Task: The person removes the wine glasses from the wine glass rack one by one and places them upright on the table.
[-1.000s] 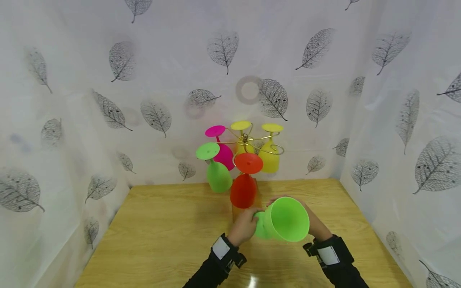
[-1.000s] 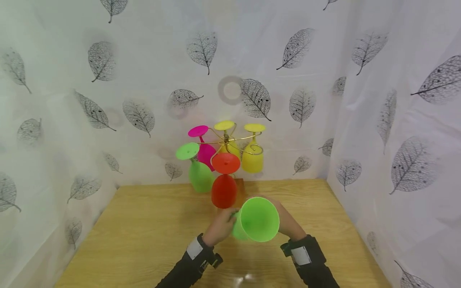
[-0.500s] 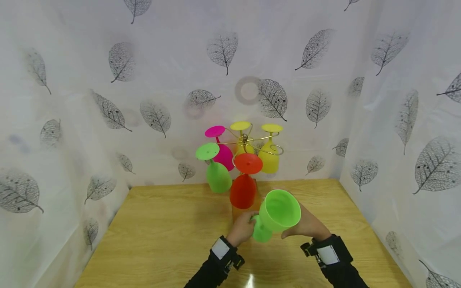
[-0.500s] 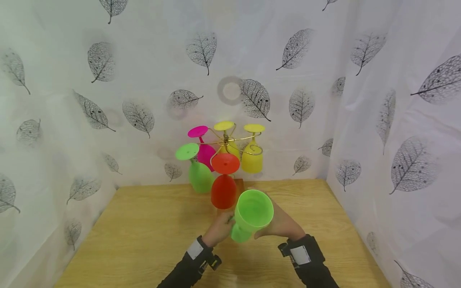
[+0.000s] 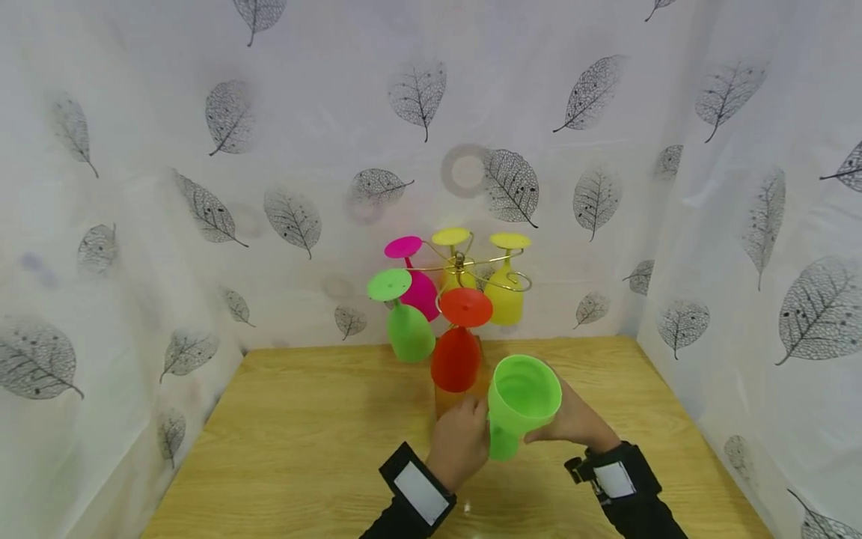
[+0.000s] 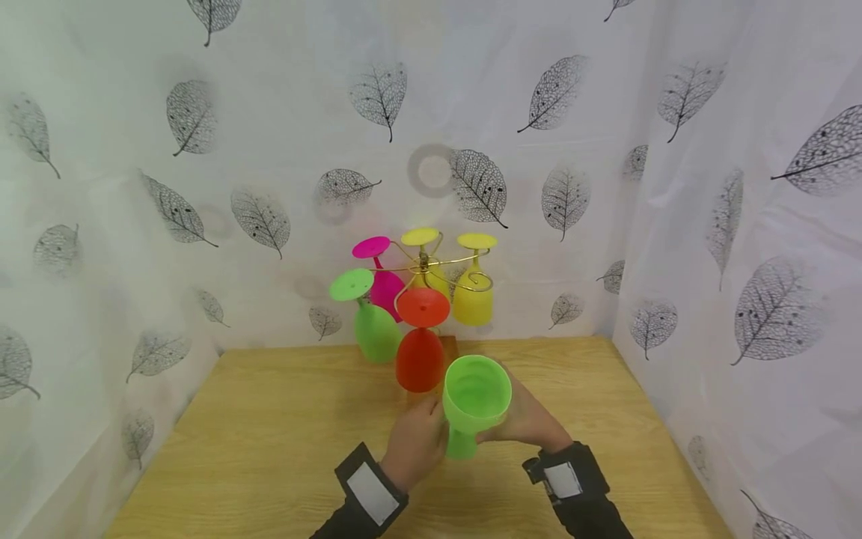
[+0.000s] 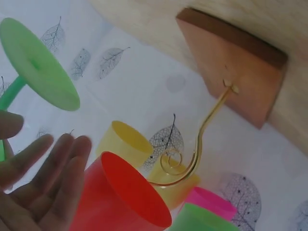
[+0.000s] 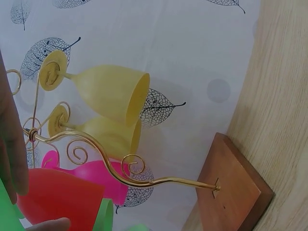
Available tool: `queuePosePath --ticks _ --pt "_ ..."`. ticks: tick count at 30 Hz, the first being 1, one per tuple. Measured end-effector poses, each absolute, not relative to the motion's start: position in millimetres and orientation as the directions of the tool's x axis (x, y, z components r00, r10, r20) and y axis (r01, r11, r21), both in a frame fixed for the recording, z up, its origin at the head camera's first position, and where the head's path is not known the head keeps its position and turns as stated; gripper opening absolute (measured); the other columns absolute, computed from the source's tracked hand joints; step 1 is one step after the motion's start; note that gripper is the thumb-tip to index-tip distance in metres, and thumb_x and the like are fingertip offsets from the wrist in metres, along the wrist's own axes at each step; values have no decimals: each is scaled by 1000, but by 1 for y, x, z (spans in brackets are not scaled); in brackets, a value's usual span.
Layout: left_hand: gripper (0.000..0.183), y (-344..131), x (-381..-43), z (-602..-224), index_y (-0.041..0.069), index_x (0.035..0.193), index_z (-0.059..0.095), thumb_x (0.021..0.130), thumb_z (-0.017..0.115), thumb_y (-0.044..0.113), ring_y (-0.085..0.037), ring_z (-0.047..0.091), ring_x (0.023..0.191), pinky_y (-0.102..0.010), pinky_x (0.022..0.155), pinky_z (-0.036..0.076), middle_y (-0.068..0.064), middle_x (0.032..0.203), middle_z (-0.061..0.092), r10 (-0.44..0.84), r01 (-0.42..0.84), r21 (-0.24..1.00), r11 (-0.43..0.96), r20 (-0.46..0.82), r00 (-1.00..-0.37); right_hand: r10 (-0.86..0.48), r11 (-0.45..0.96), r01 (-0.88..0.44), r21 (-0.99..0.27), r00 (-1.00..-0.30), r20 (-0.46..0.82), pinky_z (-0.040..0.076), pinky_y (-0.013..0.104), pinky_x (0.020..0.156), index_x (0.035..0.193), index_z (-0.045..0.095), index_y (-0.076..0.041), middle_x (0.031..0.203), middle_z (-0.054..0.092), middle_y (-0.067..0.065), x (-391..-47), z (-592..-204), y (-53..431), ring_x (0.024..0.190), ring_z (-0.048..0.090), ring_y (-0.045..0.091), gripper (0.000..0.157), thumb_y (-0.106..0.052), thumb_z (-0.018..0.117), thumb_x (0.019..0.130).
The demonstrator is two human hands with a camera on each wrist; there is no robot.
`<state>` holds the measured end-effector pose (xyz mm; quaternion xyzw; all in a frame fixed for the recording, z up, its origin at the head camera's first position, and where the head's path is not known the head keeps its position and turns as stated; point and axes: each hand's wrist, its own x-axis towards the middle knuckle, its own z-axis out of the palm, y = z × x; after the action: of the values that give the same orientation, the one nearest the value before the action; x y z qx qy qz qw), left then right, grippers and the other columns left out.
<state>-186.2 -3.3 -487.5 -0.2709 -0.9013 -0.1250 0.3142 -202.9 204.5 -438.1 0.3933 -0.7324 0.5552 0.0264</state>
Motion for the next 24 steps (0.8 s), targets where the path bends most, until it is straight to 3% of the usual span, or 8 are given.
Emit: queuePosePath --ticks 5,9,13,16,19,24 --pt "40 -9 -184 -491 9 111 63 72 69 11 -14 62 77 -22 61 53 -3 95 63 480 619 -58 783 690 -542 -508 104 -601 -792 -717 477 46 19 93 137 30 6 124 53 -16 -205 -442 221 111 53 -3 91 4 82 62" --pt "47 -19 -181 -498 9 117 61 71 71 11 -16 62 90 -26 77 54 -5 104 62 529 659 -66 749 659 -536 -408 162 -557 -815 -790 459 48 16 87 137 30 3 120 53 -19 -219 -443 240 105 55 -5 81 8 74 70" --pt "43 -29 -176 -504 10 113 63 71 72 11 -16 62 93 -27 81 53 -4 104 63 540 671 -50 740 639 -548 -262 252 -479 -841 -870 417 48 14 87 142 27 -3 119 50 -17 -246 -445 253 105 53 -7 82 5 73 74" --pt "41 -33 -173 -506 11 112 64 72 73 12 -16 62 93 -27 82 54 -4 104 63 542 673 -41 738 630 -556 -182 320 -420 -849 -907 380 44 24 94 144 26 -9 123 48 -12 -269 -452 260 106 50 -9 84 -3 75 76" --pt "40 -35 -171 -506 12 111 64 73 73 13 -15 62 94 -26 83 54 -4 105 64 542 670 -40 741 624 -562 -144 345 -384 -856 -923 356 41 40 99 144 26 -12 126 49 -1 -293 -462 261 106 49 -7 84 -8 76 76" --pt "37 -36 -170 -505 13 111 64 74 71 12 -14 62 95 -27 83 54 -3 106 63 543 672 -37 740 622 -564 -122 359 -337 -870 -941 315 38 56 102 145 20 -10 134 42 20 -324 -482 258 116 48 19 90 -14 77 77"
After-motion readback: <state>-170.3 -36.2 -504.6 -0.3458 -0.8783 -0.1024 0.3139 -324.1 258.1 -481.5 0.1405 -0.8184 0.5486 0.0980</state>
